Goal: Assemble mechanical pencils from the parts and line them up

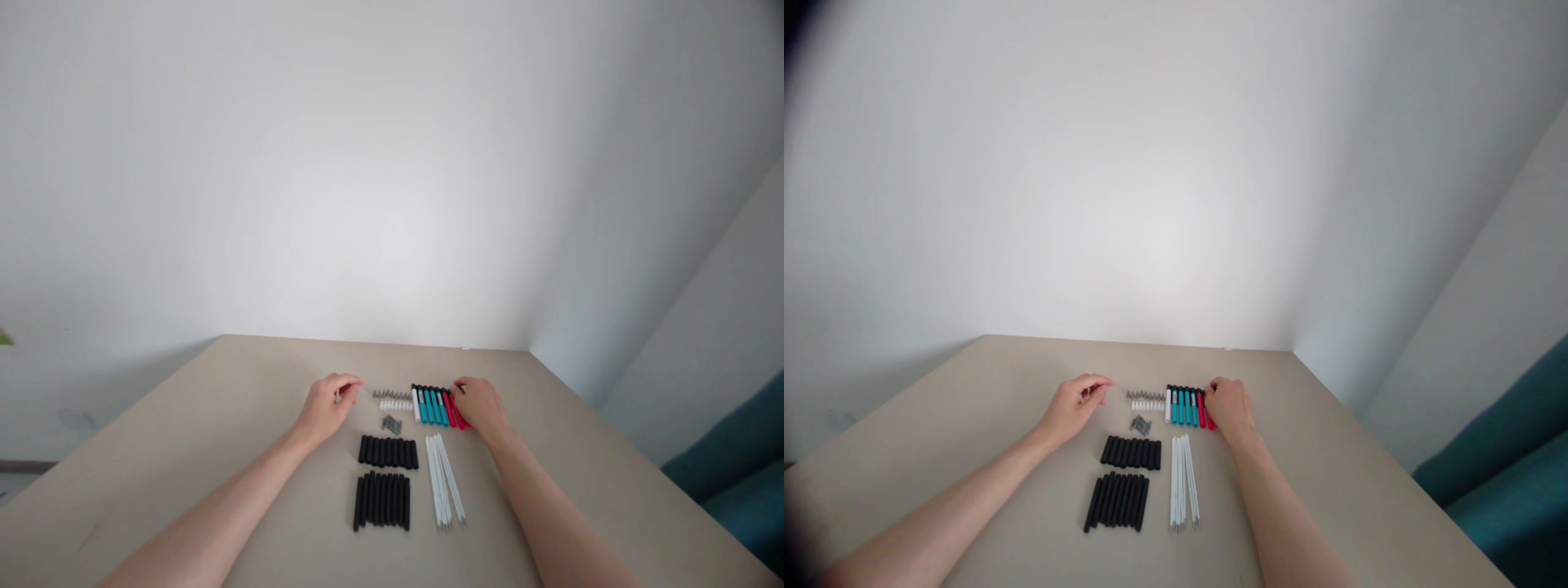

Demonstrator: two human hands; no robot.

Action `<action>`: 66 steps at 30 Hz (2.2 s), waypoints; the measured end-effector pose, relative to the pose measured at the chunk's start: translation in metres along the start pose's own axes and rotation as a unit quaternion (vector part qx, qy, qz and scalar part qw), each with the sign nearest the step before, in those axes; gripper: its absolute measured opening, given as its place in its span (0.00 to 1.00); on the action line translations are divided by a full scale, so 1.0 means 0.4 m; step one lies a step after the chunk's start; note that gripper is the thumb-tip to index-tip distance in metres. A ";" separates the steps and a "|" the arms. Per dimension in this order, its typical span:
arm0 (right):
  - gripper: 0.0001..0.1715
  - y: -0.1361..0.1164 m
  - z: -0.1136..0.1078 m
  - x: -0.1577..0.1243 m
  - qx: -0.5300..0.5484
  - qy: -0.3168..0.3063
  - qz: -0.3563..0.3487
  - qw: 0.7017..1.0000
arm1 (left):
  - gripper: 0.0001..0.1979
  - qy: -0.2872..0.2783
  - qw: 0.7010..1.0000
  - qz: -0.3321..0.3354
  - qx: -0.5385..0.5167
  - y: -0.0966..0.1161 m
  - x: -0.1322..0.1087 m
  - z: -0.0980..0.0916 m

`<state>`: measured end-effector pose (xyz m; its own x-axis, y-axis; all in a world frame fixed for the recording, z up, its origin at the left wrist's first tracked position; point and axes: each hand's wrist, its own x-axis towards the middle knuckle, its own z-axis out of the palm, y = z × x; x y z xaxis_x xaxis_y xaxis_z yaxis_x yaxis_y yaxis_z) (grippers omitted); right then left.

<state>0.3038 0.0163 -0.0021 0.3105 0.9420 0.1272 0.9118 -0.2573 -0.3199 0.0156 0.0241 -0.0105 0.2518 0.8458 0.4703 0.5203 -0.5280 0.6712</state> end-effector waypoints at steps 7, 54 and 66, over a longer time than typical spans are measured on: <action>0.18 -0.001 0.001 -0.003 -0.005 0.004 -0.002 1.000 | 0.12 -0.002 1.000 -0.004 -0.008 0.001 -0.001 -0.002; 0.16 -0.106 -0.117 -0.159 -0.106 -0.260 -0.185 0.942 | 0.12 0.003 1.000 -0.010 -0.012 -0.002 0.007 -0.003; 0.10 -0.082 -0.088 -0.122 -0.105 -0.167 -0.179 0.964 | 0.12 0.005 1.000 -0.012 -0.010 0.000 0.003 -0.007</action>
<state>0.2683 -0.0288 0.0353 -0.1064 0.9863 -0.1259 0.9896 0.0927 -0.1103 0.0139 0.0249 -0.0083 0.2314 0.8579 0.4587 0.5093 -0.5086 0.6942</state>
